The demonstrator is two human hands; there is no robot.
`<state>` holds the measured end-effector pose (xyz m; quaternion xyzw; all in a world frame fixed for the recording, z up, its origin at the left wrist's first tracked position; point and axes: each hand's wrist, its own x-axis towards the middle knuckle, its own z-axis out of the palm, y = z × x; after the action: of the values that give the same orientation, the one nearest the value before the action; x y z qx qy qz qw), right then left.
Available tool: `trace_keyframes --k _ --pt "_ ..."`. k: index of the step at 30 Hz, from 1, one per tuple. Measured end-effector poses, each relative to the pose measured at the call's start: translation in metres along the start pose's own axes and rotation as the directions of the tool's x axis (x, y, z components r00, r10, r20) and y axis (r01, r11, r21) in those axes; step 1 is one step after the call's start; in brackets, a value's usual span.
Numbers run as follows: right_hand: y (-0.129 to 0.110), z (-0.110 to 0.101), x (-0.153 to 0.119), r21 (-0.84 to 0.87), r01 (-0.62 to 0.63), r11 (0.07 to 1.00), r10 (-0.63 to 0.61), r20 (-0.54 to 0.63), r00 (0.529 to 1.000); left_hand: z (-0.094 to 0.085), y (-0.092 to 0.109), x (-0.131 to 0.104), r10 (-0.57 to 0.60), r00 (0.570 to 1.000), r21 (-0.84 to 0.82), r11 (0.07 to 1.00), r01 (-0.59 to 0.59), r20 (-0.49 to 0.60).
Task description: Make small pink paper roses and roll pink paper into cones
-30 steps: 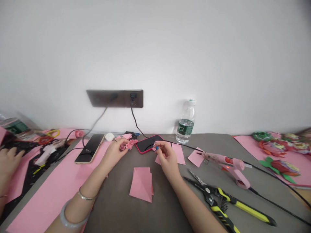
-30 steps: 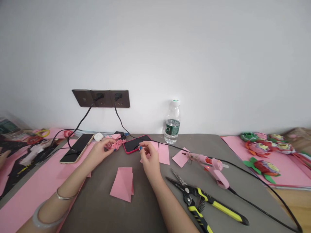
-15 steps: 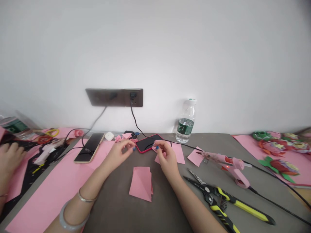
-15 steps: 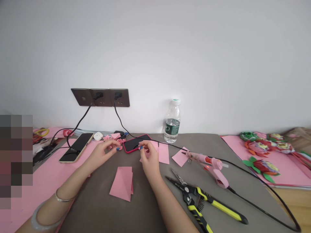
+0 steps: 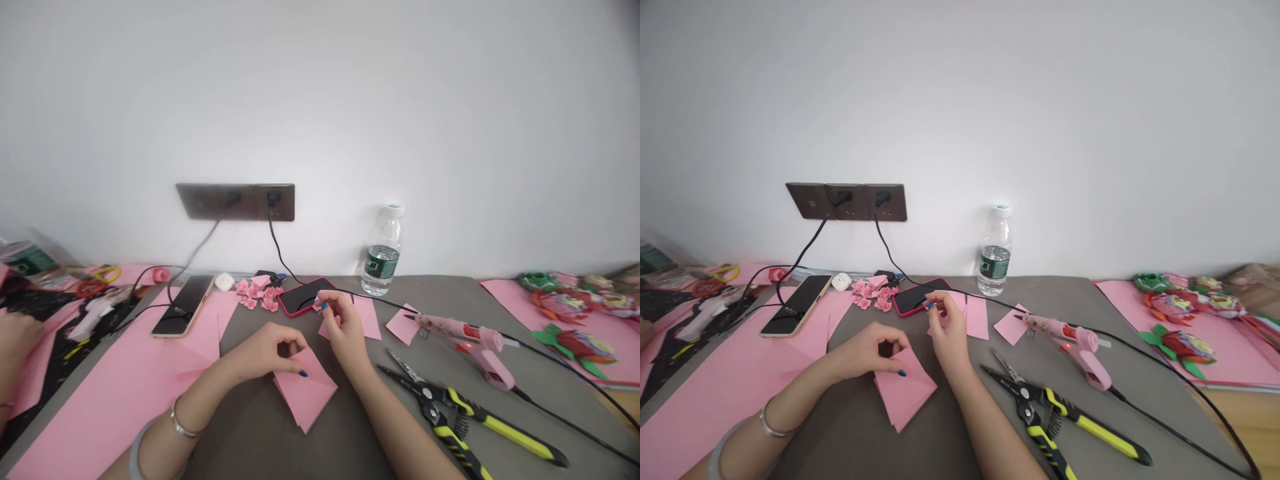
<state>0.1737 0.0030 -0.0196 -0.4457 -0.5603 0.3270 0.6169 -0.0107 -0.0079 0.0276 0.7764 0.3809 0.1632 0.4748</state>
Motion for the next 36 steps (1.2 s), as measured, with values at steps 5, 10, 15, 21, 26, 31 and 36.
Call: trace_keyframes --k 5,10,15,21,26,31,36 --pt "-0.001 0.001 -0.001 0.030 -0.007 1.000 0.006 0.016 1.000 0.005 0.001 0.002 0.044 0.999 0.034 0.998 -0.044 0.002" --pt "-0.002 0.000 0.000 0.062 -0.008 0.998 0.005 0.038 0.999 0.002 0.004 0.002 0.142 0.989 0.080 0.987 -0.139 -0.037" --pt "-0.010 -0.001 -0.002 0.104 -0.007 0.995 -0.006 0.121 0.993 0.003 0.001 0.003 0.103 0.986 0.165 0.983 -0.081 -0.131" --pt "-0.014 0.000 -0.005 0.096 -0.011 0.995 -0.013 0.251 0.968 0.004 -0.008 0.006 0.057 0.949 0.159 0.987 -0.008 -0.309" --pt "-0.011 0.001 -0.005 0.041 -0.026 0.999 0.013 0.292 0.956 -0.014 -0.014 0.004 0.099 0.888 0.189 0.982 -0.014 -0.448" --pt "-0.012 0.002 -0.005 -0.024 -0.011 1.000 0.018 0.284 0.959 -0.040 -0.032 0.002 0.160 0.759 0.296 0.954 0.044 -0.631" --pt "-0.014 0.003 -0.006 -0.062 0.022 0.998 -0.001 0.326 0.945 -0.031 -0.046 0.008 0.255 0.773 0.448 0.893 0.042 -0.581"
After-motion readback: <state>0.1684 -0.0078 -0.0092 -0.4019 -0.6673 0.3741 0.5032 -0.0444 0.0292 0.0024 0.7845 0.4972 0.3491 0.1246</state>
